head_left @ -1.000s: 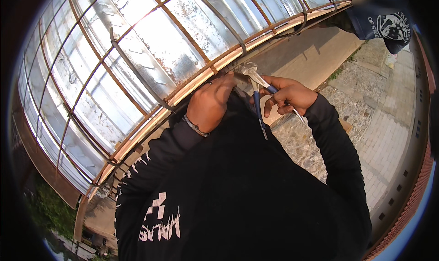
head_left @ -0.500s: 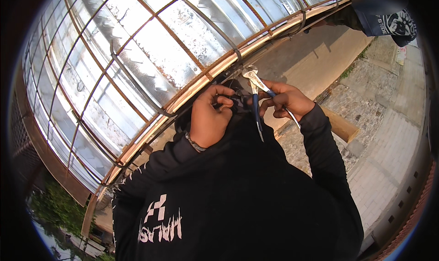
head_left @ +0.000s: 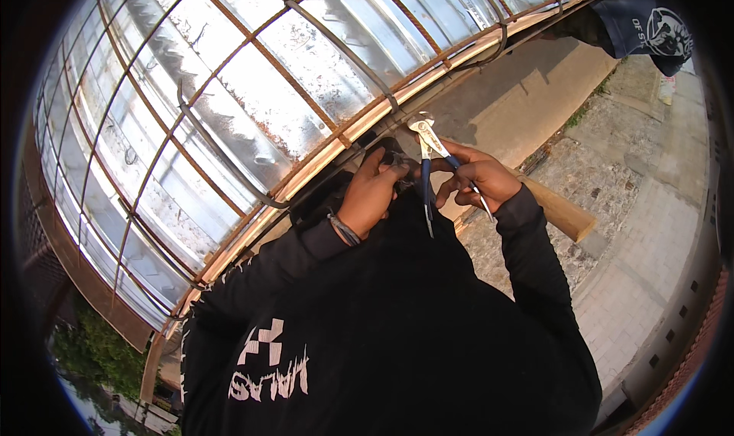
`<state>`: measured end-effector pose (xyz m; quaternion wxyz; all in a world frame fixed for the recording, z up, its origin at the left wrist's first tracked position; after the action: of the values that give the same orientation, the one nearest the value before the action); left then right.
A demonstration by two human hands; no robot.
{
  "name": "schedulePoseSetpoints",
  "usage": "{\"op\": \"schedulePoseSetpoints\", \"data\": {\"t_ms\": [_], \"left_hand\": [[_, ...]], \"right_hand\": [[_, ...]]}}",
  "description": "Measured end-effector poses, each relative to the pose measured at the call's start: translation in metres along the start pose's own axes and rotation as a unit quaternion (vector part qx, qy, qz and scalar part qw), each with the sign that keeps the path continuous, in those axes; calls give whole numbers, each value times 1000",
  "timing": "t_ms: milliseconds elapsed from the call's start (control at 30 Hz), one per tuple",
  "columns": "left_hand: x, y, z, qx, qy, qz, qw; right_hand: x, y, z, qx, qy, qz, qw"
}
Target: The person secures a metal grid to a curved roof frame using pliers and wire ties. They repeatedly wrap wire around the frame and grid, then twist and tighten the wire to fasten the components together.
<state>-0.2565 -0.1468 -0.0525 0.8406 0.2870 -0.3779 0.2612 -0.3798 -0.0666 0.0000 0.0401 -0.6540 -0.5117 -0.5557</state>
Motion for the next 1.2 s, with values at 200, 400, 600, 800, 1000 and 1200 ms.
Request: {"op": "schedulePoseSetpoints", "data": {"t_ms": [200,400,600,800,1000,1200], "left_hand": [[-22,6,20,-220,174,-43,959],[-57,14,-4,-200,174,-193,945],[-44,20,2,-145,120,-243,951],[-48,18,-7,-106,122,-236,958],[-34,20,0,-95,51,-268,957],[-54,30,-5,-151,145,-295,932]], "right_hand": [[6,0,-2,0,8,-54,999],[9,12,1,43,79,-71,993],[-2,11,5,93,49,21,994],[0,40,-18,277,52,15,959],[1,22,-25,205,151,-22,967],[1,43,-33,246,157,-50,955]]}}
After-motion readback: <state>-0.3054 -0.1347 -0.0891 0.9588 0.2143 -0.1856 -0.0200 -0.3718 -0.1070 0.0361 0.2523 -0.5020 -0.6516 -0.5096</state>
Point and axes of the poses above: each hand's wrist, its own x-axis away from the middle knuckle, its own y-axis out of the palm, z = x × y, the point moved 10 cm from there along -x, towards the middle knuckle, and after that the axes turned 1 degree about y, right-handed, at the moved point
